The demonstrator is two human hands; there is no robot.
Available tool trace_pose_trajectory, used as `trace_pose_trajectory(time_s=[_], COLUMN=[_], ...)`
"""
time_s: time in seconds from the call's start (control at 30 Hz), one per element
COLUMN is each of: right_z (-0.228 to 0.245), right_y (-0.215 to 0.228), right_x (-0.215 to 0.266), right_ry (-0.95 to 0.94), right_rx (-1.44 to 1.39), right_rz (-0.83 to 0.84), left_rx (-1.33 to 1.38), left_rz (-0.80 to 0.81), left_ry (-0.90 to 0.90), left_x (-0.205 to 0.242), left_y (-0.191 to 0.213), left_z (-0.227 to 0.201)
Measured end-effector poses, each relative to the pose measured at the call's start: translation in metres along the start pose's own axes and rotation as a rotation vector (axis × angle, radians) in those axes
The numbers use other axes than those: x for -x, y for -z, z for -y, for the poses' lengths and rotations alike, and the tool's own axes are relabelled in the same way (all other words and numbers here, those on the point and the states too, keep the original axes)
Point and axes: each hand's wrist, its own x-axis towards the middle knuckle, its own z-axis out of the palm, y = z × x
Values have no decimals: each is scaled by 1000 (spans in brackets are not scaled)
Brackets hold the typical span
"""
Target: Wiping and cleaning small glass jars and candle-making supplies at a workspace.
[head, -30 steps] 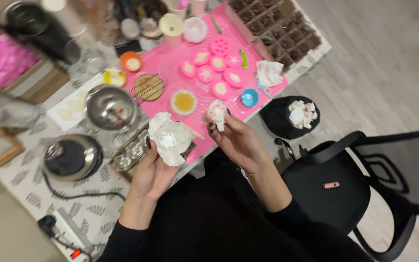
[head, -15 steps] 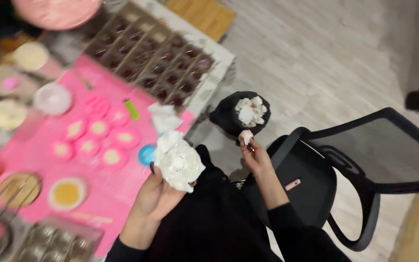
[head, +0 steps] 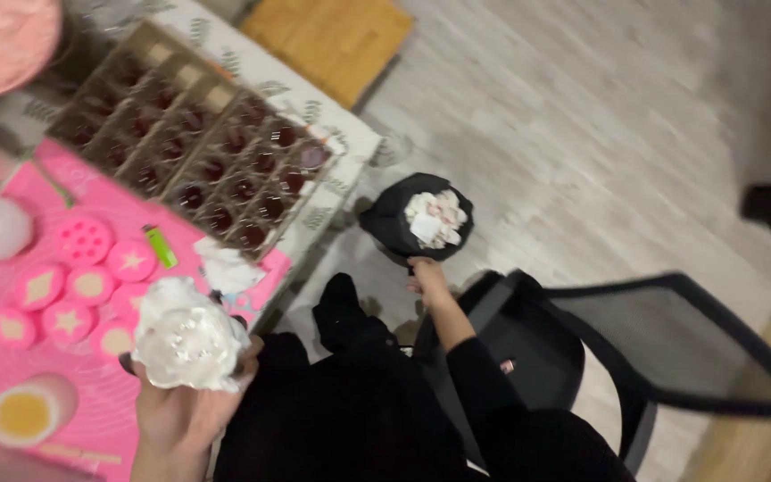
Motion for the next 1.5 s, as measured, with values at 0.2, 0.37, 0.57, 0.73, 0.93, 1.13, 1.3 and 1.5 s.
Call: trace_pose_trajectory(time_s=[0.2,0.37,0.57,0.73,0.93,1.13,1.3,1.5], right_z=[93,145,139,154,212,215,125,14], right_y=[-123,-193,-252,-248,-239,-253,-302,-364], right_x=[213,299,254,252,315,457,496,587], right_ry=[1059,1562,1761,1714,903,681,320,153], right_rx=[431,736,1159,1112,530,298,151,229], right_rz=[109,293,322,414,786,1139,1502,1368], left_rx=[262,209,334,454,578,382,309,256], left_rz=[133,-139,-37,79,-27,35,23,45], left_ry=[-262,-574,-604,-665,-772,-674,-571,-532], left_x=[25,48,78,103,116,132,164,245], left_y=[8,-20,-3,17,23,42,73,122], left_z=[-21,-9,5,11,1,-42,-85,-147])
